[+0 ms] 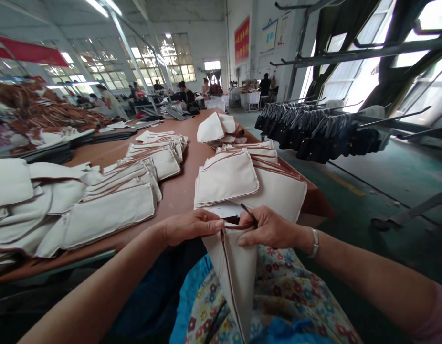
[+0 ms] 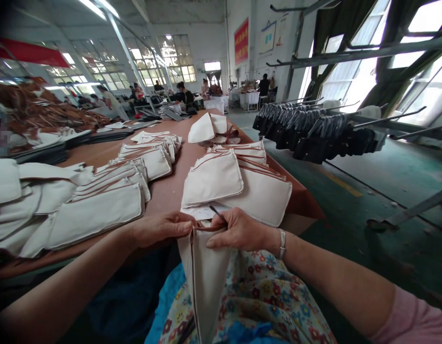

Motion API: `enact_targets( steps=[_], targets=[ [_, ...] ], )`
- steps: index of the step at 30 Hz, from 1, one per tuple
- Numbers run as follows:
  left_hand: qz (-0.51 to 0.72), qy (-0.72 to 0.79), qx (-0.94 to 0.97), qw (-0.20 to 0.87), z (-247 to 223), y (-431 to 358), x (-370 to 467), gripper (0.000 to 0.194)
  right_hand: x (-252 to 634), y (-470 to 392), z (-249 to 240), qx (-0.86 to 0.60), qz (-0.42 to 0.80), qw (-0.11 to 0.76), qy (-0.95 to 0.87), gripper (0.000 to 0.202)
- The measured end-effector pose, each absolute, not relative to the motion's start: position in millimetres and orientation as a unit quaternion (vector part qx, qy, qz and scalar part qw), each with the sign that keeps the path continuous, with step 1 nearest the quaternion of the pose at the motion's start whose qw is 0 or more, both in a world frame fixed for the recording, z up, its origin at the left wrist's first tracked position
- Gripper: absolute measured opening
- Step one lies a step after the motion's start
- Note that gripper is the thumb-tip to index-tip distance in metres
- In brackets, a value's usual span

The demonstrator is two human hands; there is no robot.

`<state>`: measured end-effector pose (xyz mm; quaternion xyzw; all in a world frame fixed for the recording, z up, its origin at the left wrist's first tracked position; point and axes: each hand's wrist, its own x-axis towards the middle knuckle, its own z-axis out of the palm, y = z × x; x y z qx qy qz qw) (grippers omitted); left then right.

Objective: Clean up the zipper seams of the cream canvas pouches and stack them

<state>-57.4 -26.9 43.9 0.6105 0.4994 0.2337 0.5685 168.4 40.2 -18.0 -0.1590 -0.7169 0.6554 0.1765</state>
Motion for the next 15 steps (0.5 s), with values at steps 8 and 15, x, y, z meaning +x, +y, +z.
enact_targets(
  steps=[8, 15],
  targets=[
    [0.255, 0.44, 0.564, 0.65, 14.1, -28.3, -39.7, 0.03, 183.8, 67.6, -20.4, -0.149, 0.582, 0.142, -0.786, 0.029],
    [0.243, 0.451, 0.579, 0.635, 18.0, -24.0, -29.9, 0.03, 183.5, 53.5, -15.2, -0.128, 0.638, 0.162, -0.742, 0.023]
  ],
)
